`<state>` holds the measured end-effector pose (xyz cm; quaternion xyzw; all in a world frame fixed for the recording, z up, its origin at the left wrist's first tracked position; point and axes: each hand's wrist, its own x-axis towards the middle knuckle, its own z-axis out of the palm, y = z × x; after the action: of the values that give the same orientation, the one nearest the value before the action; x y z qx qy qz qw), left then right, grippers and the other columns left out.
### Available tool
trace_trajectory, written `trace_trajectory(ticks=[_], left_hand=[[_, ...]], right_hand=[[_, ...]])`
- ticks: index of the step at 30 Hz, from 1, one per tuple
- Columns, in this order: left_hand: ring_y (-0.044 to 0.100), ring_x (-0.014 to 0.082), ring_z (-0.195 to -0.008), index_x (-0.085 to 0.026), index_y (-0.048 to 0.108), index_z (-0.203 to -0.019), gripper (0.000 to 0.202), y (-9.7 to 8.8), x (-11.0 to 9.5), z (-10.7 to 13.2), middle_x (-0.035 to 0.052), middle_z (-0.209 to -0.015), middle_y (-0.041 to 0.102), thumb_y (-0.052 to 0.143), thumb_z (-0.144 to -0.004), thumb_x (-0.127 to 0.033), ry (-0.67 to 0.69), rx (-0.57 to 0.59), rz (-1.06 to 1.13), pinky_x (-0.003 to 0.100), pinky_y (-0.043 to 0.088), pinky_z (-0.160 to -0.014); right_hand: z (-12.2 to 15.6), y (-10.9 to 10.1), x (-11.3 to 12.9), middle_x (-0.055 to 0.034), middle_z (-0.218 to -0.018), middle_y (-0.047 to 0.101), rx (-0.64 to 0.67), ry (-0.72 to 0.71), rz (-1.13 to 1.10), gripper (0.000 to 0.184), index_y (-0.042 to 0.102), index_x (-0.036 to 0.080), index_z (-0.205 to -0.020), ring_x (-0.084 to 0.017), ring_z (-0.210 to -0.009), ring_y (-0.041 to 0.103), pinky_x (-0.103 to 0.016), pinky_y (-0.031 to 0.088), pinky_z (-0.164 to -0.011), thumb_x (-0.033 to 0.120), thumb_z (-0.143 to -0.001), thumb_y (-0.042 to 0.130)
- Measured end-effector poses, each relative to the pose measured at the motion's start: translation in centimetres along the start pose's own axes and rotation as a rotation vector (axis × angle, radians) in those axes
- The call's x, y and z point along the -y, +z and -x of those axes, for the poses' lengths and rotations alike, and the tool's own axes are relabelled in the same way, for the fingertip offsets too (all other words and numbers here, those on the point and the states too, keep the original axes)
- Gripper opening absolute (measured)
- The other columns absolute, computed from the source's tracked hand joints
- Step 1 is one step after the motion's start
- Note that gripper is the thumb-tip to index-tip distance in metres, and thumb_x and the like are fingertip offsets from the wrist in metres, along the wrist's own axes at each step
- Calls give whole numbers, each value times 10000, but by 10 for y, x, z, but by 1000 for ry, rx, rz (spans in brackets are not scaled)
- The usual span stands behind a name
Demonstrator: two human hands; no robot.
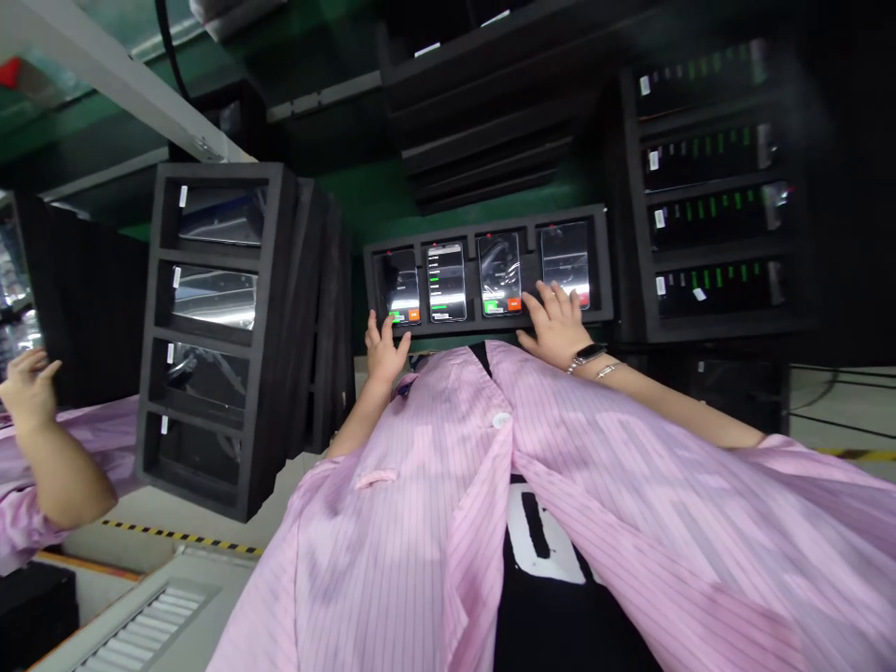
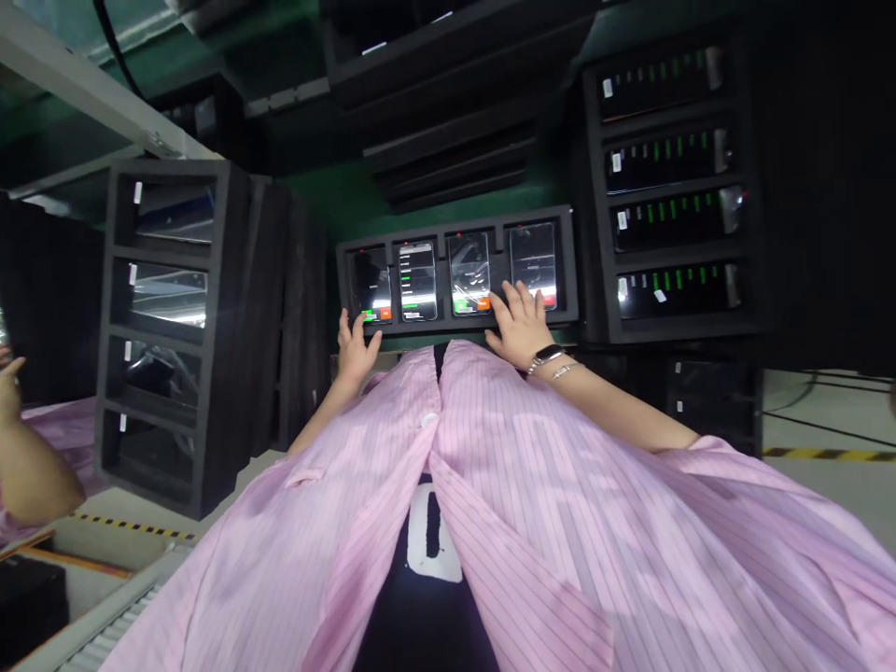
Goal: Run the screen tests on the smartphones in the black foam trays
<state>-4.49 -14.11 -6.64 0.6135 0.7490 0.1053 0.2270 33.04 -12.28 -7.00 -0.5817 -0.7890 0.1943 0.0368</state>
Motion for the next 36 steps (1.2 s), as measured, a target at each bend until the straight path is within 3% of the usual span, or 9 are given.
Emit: trace_trajectory(ticks=[8, 12, 15, 19, 22, 26, 30, 33, 36], left_hand=[[202, 428, -1622, -187, 394, -1623, 735, -9, -24, 0, 194, -1757, 220, 636, -971, -425, -73, -25, -122, 691, 164, -1304], [204, 408, -1626, -259, 454, -1603, 688, -23, -54, -24, 161, -1762, 222, 622, -983, -507, 92, 11, -178, 680, 139, -1309], [186, 403, -1631, -331, 507, -1575, 625, -30, -84, -56, 101, -1774, 213, 597, -996, -548, 204, 68, -215, 676, 109, -1313], [104, 436, -1645, -417, 450, -1606, 637, -29, -115, -96, 22, -1793, 163, 556, -1003, -594, 185, 134, -251, 718, 86, -1297], [65, 467, -1646, -438, 434, -1612, 665, -28, -124, -105, -9, -1807, 88, 561, -987, -625, 127, 244, -308, 736, 53, -1292], [209, 472, -1620, -416, 503, -1576, 682, -48, -125, -78, 5, -1807, 111, 638, -940, -624, 109, 527, -422, 688, 161, -1305], [634, 338, -1347, -327, 763, -1305, 506, -89, -120, -29, 36, -1533, 624, 530, -990, -646, 217, 806, -374, 462, 499, -1154], [644, 294, -1333, -324, 741, -1342, 527, -103, -110, -3, 22, -1414, 712, 490, -1012, -649, 320, 719, -218, 408, 515, -1136], [488, 361, -1496, -320, 649, -1470, 564, -86, -100, 3, 70, -1631, 515, 581, -991, -608, 315, 523, -187, 501, 423, -1235]], right_hand=[[19, -2, -14, -275, -1636, 385, 9, 71, 16, 744, 400, 59, -1596, -458, -1551, 271, -759, 158, -1231, 472, -986, 509], [-13, -30, -4, -281, -1644, 367, -107, 77, 2, 740, 435, 56, -1577, -452, -1557, 258, -735, 159, -1247, 534, -1013, 465], [-45, -52, 3, -268, -1669, 323, -81, 80, 34, 737, 434, 102, -1593, -467, -1551, 255, -769, 177, -1219, 561, -1016, 456], [-82, -59, 13, -212, -1752, 140, 44, 167, 97, 762, 394, 198, -1639, -535, -1541, 221, -837, 172, -1158, 615, -1006, 464], [-92, -50, 17, -169, -1778, 59, 106, 235, 77, 764, 427, 262, -1633, -590, -1538, 189, -877, 116, -1128, 685, -997, 445], [-70, -55, 19, -139, -1785, 93, 264, 243, 46, 765, 532, 302, -1573, -597, -1529, 231, -863, 177, -1132, 745, -951, 482], [-29, -89, 16, -126, -1643, 454, 537, 100, -72, 665, 749, 313, -1322, -469, -1456, 457, -717, 373, -1151, 775, -937, 467], [-10, -103, 13, -110, -1527, 577, 410, -2, -85, 612, 765, 320, -1276, -410, -1406, 524, -707, 320, -1195, 719, -985, 405], [-5, -91, 12, -154, -1555, 534, 255, 32, -50, 599, 708, 284, -1381, -438, -1421, 490, -729, 294, -1195, 658, -982, 463]])
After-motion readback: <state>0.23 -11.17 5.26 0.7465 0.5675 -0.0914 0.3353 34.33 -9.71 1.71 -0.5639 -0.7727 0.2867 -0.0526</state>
